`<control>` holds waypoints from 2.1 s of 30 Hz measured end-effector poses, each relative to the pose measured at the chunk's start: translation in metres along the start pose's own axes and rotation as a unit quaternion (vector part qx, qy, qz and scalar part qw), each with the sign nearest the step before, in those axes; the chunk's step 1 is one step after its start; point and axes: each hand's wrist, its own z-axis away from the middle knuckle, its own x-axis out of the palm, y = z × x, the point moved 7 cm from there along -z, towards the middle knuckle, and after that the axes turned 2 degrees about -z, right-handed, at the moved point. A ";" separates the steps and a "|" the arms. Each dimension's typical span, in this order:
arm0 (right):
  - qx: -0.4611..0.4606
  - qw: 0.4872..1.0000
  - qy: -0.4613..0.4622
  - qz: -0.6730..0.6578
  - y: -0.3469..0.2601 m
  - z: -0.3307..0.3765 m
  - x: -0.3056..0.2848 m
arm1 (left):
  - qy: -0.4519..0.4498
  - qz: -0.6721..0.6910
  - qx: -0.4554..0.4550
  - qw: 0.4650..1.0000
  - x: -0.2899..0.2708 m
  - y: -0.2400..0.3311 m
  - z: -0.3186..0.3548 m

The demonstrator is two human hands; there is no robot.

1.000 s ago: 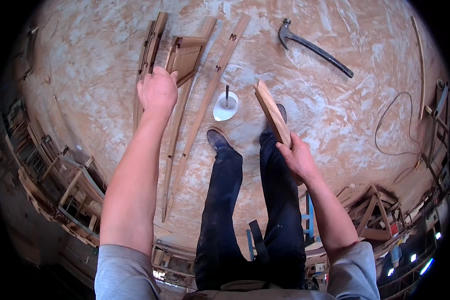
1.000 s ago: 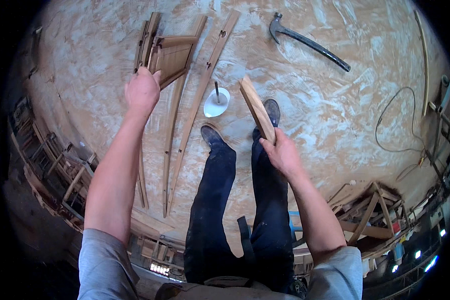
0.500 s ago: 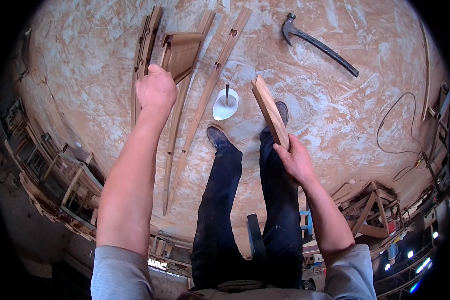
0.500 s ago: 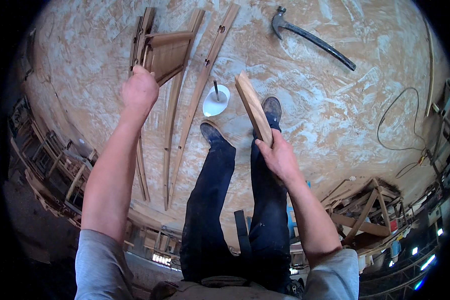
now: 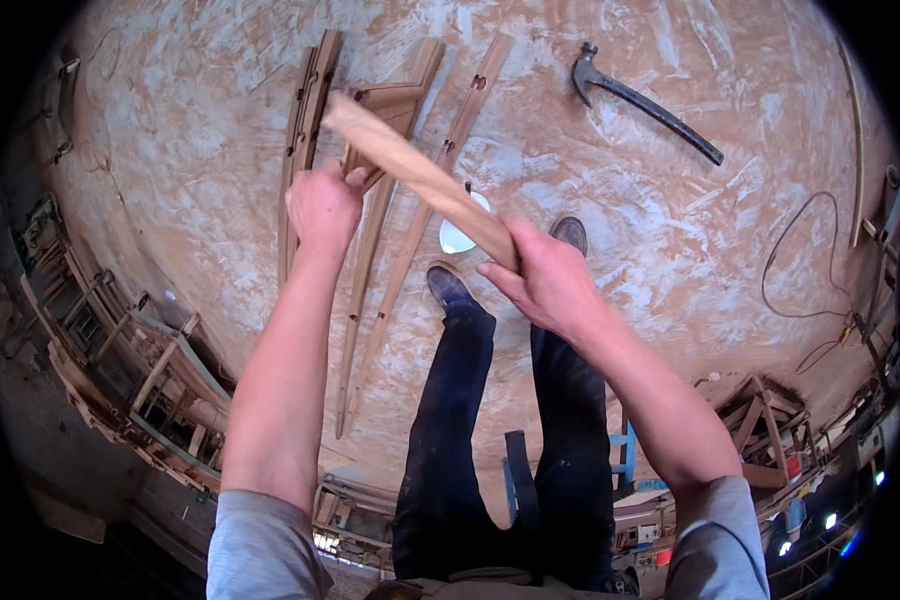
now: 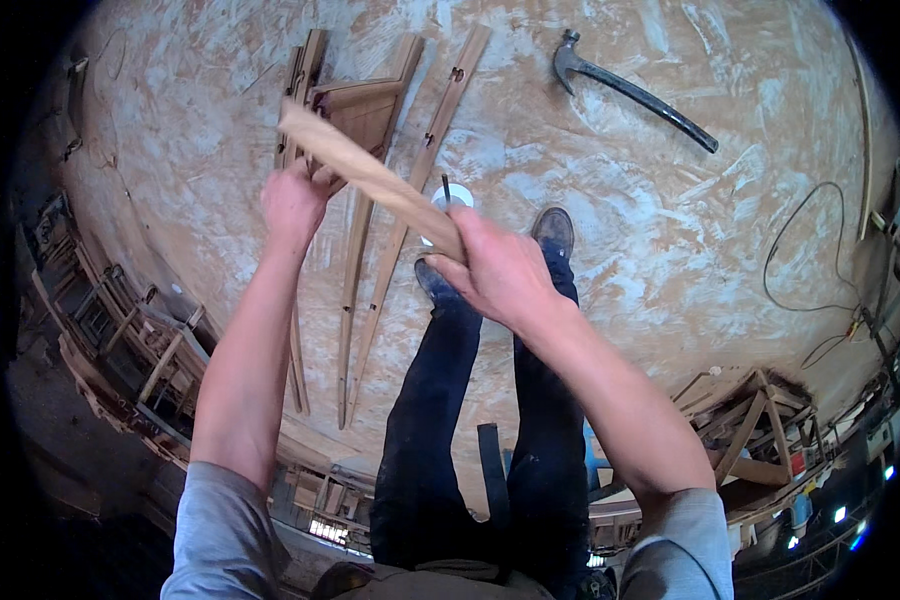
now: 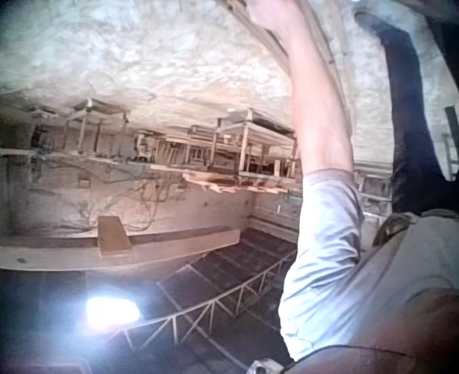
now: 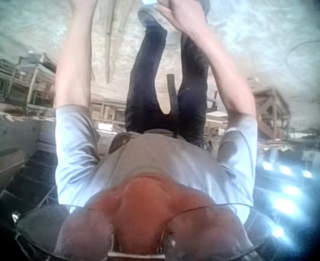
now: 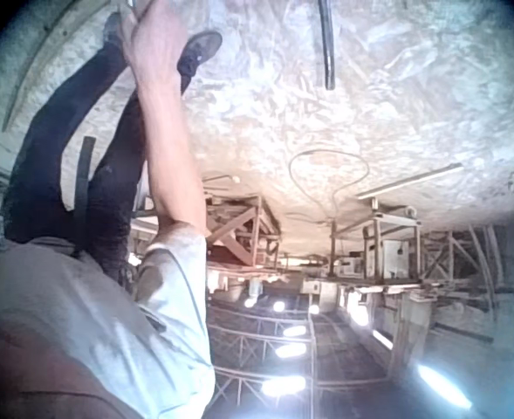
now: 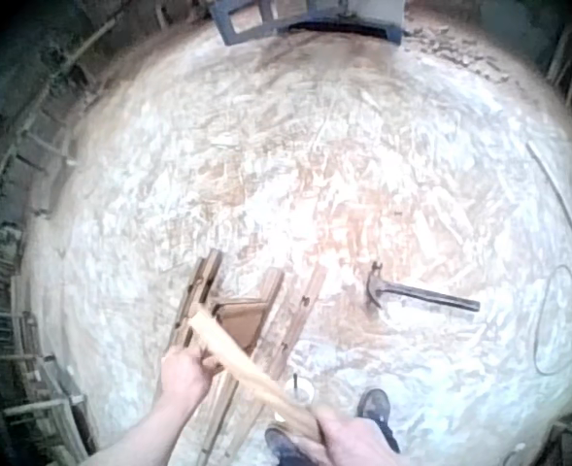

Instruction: The person applies glue to the ends of wooden strips using a brush and then joins them to other pieces. They use a hammer to tap the joints together to ensure a tight fit. The person works on multiple wooden components, moving between pieces to apply glue and assemble them.

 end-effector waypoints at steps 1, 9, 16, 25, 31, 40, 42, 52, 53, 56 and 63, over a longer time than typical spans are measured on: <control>-0.033 0.999 0.011 0.026 -0.007 -0.006 0.003 | 0.005 0.018 0.004 1.000 0.001 -0.008 0.004; -0.051 0.993 -0.006 0.103 -0.032 -0.047 0.026 | 0.095 0.018 0.062 0.993 0.007 -0.005 0.014; -0.065 0.990 0.019 0.124 -0.038 -0.060 0.023 | 0.042 0.010 0.020 0.999 0.010 -0.004 0.007; -0.034 0.987 -0.002 0.157 -0.024 -0.070 0.024 | 0.022 -0.025 0.024 0.999 0.018 -0.006 0.010; -0.035 0.994 0.060 0.086 -0.044 -0.077 -0.013 | -0.002 0.021 -0.005 1.000 0.008 -0.006 0.010; -0.024 0.994 -0.003 0.107 -0.005 -0.138 -0.046 | -0.003 0.047 -0.015 0.999 0.007 -0.005 0.009; 0.045 0.993 -0.077 0.072 -0.012 -0.135 -0.046 | -0.008 0.056 -0.017 0.998 0.005 -0.005 0.012; 0.006 0.977 -0.018 0.214 -0.009 -0.139 -0.035 | -0.042 0.085 -0.041 0.995 -0.002 -0.005 0.015; -0.006 0.976 -0.030 0.215 -0.011 -0.137 -0.032 | -0.047 0.086 -0.047 0.994 -0.002 -0.006 0.016; 0.007 0.985 0.000 0.175 -0.010 -0.128 -0.043 | -0.059 0.075 -0.045 0.994 -0.001 -0.008 0.017; 0.128 0.989 0.040 -0.056 -0.003 -0.042 -0.039 | -0.057 0.111 -0.061 0.990 -0.012 -0.014 0.026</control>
